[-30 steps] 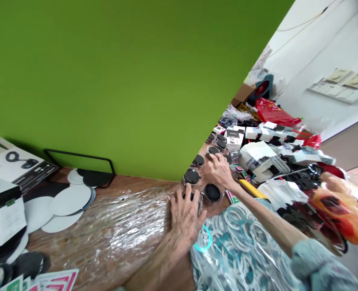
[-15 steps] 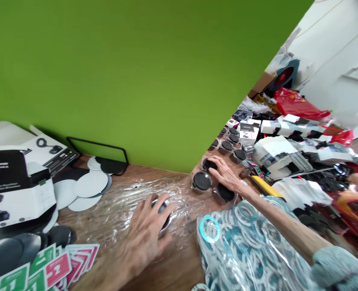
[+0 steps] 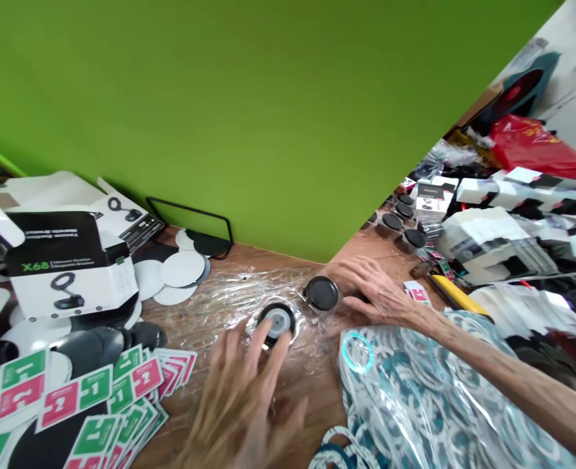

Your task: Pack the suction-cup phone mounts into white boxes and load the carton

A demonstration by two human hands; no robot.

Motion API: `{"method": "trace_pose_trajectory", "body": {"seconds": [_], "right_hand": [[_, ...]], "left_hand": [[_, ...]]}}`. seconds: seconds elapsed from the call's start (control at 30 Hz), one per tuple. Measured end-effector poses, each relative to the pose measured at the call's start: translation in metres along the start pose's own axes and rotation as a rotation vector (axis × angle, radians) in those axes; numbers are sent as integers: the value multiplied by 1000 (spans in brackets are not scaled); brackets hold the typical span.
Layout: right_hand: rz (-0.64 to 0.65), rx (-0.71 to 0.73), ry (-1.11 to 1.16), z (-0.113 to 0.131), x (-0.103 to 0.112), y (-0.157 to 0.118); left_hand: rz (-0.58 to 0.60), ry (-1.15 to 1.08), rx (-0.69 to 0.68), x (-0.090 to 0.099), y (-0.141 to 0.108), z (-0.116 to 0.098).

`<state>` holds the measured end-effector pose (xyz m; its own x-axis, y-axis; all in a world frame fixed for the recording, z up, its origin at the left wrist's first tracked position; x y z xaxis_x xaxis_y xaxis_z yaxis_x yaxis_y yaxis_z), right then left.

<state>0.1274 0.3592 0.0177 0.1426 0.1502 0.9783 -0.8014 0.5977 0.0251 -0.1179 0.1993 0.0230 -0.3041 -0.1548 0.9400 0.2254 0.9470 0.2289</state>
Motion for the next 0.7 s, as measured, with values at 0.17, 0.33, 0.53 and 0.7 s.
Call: {"method": "trace_pose_trajectory", "body": {"seconds": [0.17,0.33,0.53,0.7], "right_hand": [[55,-316,48,-12,-13,-26],[57,-191,144,20,-18,9],[-44,-148,146,49,2,18],[-191,-653,-215,-37,6,-40]], "left_hand": [[37,-40,64,-25,82,-21],[138,-29,38,-49,79,-7],[22,129,8,-24,16,37],[-6,145,-12,-17,0,45]]}}
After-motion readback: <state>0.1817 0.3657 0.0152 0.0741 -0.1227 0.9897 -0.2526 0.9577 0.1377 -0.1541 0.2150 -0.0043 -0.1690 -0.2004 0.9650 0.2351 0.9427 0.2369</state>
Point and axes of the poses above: each hand's wrist, its own y-axis towards the middle knuckle, its own x-axis out of the back of the hand, z = x × y, the point moved 3 cm from there along y, towards the middle knuckle
